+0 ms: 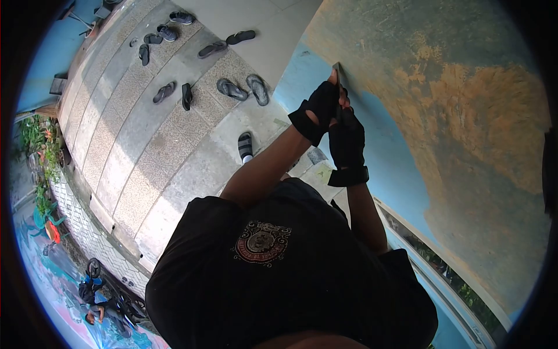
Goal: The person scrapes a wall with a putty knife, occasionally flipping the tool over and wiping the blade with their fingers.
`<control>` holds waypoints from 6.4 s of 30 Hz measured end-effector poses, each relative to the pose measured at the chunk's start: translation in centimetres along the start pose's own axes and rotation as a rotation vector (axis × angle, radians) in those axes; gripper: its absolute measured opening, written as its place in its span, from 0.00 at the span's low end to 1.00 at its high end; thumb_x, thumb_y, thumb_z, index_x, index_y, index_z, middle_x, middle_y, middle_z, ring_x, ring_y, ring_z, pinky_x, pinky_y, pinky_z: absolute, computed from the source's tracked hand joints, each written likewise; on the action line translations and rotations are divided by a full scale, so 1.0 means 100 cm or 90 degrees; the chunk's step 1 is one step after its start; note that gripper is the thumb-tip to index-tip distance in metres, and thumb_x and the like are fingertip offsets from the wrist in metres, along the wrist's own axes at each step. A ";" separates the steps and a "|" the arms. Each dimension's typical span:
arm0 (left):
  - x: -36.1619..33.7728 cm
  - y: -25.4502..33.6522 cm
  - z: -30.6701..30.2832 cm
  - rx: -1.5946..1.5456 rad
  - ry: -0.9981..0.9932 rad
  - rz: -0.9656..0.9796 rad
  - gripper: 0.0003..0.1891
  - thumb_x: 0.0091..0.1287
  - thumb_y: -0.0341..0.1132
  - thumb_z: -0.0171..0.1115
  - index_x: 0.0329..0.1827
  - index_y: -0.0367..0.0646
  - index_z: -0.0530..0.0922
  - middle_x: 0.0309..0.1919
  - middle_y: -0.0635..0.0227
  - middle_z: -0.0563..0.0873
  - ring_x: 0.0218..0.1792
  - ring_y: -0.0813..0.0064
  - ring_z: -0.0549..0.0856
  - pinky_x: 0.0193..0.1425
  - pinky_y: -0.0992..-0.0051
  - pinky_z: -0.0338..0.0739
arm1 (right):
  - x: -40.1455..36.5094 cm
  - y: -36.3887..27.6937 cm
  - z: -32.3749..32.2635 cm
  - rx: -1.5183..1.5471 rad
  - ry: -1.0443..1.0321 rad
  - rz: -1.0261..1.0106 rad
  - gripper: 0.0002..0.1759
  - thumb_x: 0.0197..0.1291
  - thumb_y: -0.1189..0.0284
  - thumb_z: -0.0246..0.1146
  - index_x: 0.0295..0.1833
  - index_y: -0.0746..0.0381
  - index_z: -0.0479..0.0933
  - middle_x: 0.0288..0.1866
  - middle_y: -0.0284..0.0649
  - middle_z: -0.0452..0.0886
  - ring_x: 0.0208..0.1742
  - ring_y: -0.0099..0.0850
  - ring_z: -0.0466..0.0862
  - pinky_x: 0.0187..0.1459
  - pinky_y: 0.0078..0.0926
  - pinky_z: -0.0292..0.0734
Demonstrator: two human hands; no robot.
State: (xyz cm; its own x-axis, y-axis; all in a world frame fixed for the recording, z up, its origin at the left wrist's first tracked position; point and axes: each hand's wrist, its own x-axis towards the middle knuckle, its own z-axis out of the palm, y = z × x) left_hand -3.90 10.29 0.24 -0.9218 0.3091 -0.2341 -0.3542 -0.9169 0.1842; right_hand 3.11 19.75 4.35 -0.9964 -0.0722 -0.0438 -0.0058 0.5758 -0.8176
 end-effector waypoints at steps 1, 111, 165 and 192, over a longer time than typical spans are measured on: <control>-0.005 -0.006 0.004 0.024 0.003 -0.030 0.27 0.74 0.61 0.49 0.23 0.50 0.68 0.15 0.71 0.70 0.23 0.70 0.74 0.36 0.64 0.77 | -0.004 -0.004 -0.003 -0.001 0.001 -0.002 0.19 0.63 0.77 0.62 0.60 0.67 0.75 0.48 0.42 0.82 0.47 0.30 0.81 0.50 0.28 0.75; -0.056 -0.010 0.007 0.176 -0.080 -0.051 0.24 0.72 0.58 0.56 0.44 0.42 0.79 0.45 0.53 0.86 0.46 0.59 0.86 0.53 0.62 0.80 | -0.043 -0.021 -0.067 0.118 -0.109 0.018 0.29 0.63 0.77 0.58 0.71 0.58 0.70 0.24 0.25 0.69 0.19 0.15 0.67 0.22 0.18 0.63; -0.339 -0.018 -0.004 0.366 -0.258 -0.241 0.28 0.75 0.47 0.55 0.72 0.42 0.64 0.66 0.62 0.74 0.65 0.66 0.76 0.65 0.60 0.74 | -0.288 -0.070 0.045 0.012 0.436 -0.005 0.26 0.70 0.73 0.56 0.73 0.62 0.67 0.37 0.38 0.82 0.31 0.29 0.84 0.33 0.27 0.78; -0.280 0.110 0.009 0.738 -0.221 -0.060 0.22 0.79 0.49 0.48 0.55 0.38 0.79 0.15 0.77 0.71 0.15 0.87 0.68 0.21 0.82 0.64 | -0.258 -0.112 0.113 0.604 0.449 0.132 0.31 0.71 0.72 0.53 0.78 0.58 0.55 0.31 0.38 0.80 0.18 0.19 0.74 0.19 0.15 0.65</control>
State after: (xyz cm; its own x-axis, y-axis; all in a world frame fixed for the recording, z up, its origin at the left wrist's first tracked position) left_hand 17.87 -8.22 9.65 -0.8149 0.5769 -0.0566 -0.1894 -0.1727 0.9666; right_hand 29.82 6.01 8.16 -0.7990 0.5841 -0.1430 -0.0705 -0.3270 -0.9424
